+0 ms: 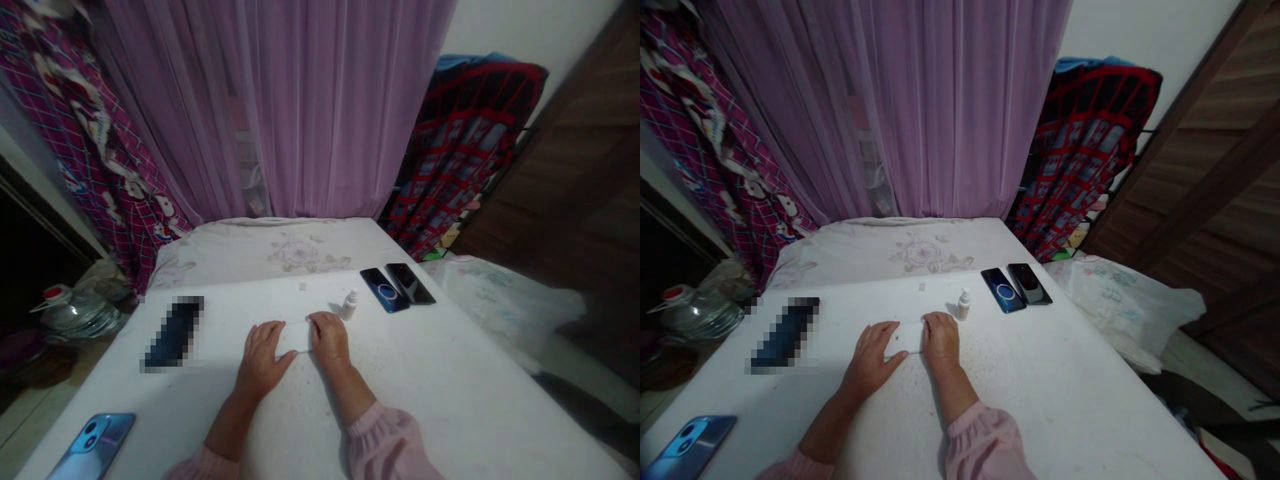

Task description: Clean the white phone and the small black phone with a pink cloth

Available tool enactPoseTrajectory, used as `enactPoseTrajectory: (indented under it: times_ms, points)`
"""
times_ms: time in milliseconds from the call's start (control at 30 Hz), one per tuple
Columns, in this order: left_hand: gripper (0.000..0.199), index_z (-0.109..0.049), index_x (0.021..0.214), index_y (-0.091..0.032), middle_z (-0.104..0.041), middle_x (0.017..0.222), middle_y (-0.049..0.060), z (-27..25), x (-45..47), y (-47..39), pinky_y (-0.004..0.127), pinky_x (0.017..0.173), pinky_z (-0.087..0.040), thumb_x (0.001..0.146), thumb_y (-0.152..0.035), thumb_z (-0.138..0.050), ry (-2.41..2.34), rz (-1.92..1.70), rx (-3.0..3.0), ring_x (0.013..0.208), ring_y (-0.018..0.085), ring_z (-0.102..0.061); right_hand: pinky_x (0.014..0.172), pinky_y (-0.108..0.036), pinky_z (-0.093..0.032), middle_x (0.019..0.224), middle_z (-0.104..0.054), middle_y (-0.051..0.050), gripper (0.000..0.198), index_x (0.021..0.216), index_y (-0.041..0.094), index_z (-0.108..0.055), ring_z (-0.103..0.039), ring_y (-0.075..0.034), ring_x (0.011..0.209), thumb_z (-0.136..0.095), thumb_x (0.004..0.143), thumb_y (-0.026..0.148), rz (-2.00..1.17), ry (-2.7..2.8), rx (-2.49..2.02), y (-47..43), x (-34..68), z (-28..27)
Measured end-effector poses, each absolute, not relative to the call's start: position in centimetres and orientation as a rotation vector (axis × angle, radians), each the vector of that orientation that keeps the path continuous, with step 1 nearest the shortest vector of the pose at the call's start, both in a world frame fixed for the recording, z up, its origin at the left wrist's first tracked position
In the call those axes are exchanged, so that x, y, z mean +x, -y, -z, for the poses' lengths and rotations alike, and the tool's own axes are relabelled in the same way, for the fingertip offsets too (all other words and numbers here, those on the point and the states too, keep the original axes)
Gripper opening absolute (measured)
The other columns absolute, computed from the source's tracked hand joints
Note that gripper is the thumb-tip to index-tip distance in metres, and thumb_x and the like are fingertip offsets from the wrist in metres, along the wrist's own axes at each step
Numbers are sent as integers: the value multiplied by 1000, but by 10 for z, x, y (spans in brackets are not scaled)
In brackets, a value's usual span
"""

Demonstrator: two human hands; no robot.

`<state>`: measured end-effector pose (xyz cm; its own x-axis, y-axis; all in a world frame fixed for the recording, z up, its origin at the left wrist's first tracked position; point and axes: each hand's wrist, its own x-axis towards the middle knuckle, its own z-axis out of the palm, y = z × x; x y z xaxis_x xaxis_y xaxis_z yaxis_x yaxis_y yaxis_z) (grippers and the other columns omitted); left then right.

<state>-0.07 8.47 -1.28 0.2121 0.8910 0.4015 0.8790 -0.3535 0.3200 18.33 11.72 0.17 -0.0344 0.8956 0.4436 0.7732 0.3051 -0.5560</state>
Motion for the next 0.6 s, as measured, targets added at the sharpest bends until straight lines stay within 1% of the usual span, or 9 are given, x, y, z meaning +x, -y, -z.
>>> enactPoseTrajectory:
  times_ms: [267,500,600]
  points:
    - [49,-55,130,-20,-62,125,12,11,0,-85,56,112,-32,84,-37,-61,-1772,-820,2405,120,30,-56,84,-33,-46,93,-72,-8,25,92,18,-73,-60,-22,87,-49,87,12,-155,1770,-1498,-112,193,2]
    - [51,-54,130,-18,-62,125,12,10,1,-84,56,112,-32,83,-37,-61,-1775,-794,2423,119,30,-56,85,-33,-48,91,-73,-8,27,90,18,-75,-62,-21,87,-51,80,8,-132,1759,-1408,-95,195,5]
    - [50,-54,130,-19,-62,125,11,10,0,-84,55,112,-32,84,-37,-61,-1780,-800,2426,119,29,-56,84,-32,-49,89,-73,-8,27,89,17,-74,-62,-21,86,-52,79,7,-114,1758,-1376,-91,196,5]
